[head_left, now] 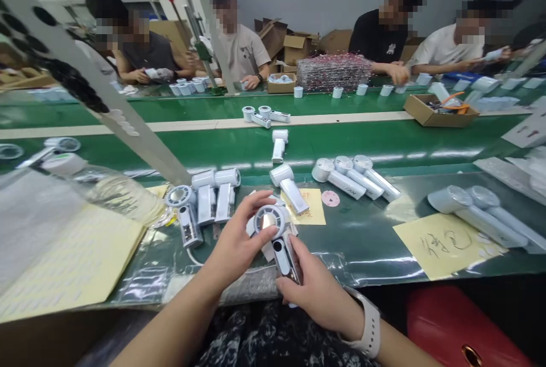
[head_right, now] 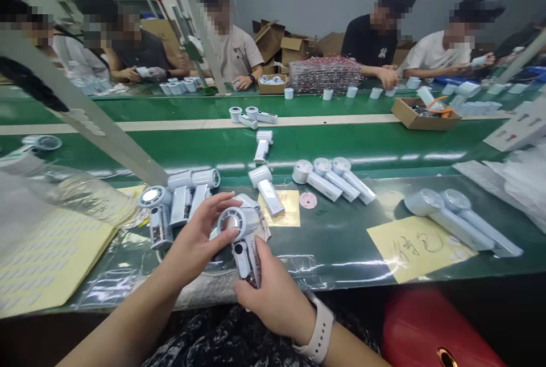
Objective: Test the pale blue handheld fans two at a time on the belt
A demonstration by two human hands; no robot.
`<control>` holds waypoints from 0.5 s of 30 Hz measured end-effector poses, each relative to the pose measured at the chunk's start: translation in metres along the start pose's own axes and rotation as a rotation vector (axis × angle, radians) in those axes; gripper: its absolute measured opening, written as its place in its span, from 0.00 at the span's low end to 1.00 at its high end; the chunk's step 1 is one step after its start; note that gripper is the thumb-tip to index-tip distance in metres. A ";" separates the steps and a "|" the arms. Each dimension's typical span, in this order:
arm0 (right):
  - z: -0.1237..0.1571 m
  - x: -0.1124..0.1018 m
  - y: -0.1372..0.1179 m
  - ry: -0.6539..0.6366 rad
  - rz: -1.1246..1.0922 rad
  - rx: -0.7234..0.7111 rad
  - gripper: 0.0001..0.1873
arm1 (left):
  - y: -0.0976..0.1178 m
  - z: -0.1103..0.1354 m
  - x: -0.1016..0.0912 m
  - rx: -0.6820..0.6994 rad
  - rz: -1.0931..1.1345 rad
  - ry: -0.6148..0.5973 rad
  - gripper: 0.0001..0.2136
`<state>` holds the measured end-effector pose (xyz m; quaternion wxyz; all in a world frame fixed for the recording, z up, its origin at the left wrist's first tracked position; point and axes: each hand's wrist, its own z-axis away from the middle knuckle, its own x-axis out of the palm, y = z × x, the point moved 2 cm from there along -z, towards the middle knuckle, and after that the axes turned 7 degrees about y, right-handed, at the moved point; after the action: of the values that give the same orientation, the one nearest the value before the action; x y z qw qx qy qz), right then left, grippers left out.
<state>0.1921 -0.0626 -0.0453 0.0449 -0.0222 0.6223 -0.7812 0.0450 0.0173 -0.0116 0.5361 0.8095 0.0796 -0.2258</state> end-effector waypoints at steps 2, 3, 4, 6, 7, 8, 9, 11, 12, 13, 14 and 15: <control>0.004 0.001 0.003 -0.052 -0.029 0.057 0.31 | -0.005 0.006 0.003 -0.017 0.061 0.060 0.18; 0.006 0.001 0.007 -0.069 -0.040 0.086 0.32 | -0.007 0.007 0.001 -0.022 0.080 0.080 0.17; 0.008 0.001 0.013 -0.083 -0.038 0.106 0.34 | -0.010 0.007 -0.005 -0.031 0.123 0.099 0.17; 0.011 -0.001 0.024 -0.093 -0.018 0.105 0.39 | -0.020 0.002 -0.037 -0.051 0.247 0.206 0.16; 0.013 -0.001 0.029 -0.098 -0.015 0.096 0.40 | -0.026 0.000 -0.064 -0.054 0.262 0.343 0.14; 0.014 -0.002 0.033 -0.095 -0.015 0.088 0.41 | -0.033 -0.002 -0.096 -0.066 0.219 0.509 0.12; 0.015 -0.003 0.036 -0.086 -0.016 0.084 0.41 | -0.040 -0.001 -0.131 -0.078 0.122 0.688 0.10; 0.015 -0.006 0.037 -0.045 -0.019 0.088 0.38 | -0.054 0.005 -0.202 -0.184 -0.292 0.992 0.08; 0.015 -0.008 0.037 -0.031 -0.019 0.097 0.37 | -0.060 0.010 -0.233 -0.295 -0.581 1.071 0.07; 0.015 -0.009 0.035 -0.020 -0.023 0.105 0.36 | -0.066 0.014 -0.259 -0.353 -0.683 1.080 0.07; 0.014 -0.010 0.034 -0.008 -0.033 0.105 0.35 | -0.072 0.018 -0.280 -0.385 -0.740 1.057 0.10; 0.013 -0.012 0.032 0.004 -0.047 0.097 0.34 | -0.075 0.022 -0.296 -0.412 -0.793 1.020 0.12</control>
<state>0.2062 -0.0811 -0.0732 0.0261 -0.0331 0.5832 -0.8112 -0.2511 0.0616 0.0520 0.4517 0.6055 0.6547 0.0247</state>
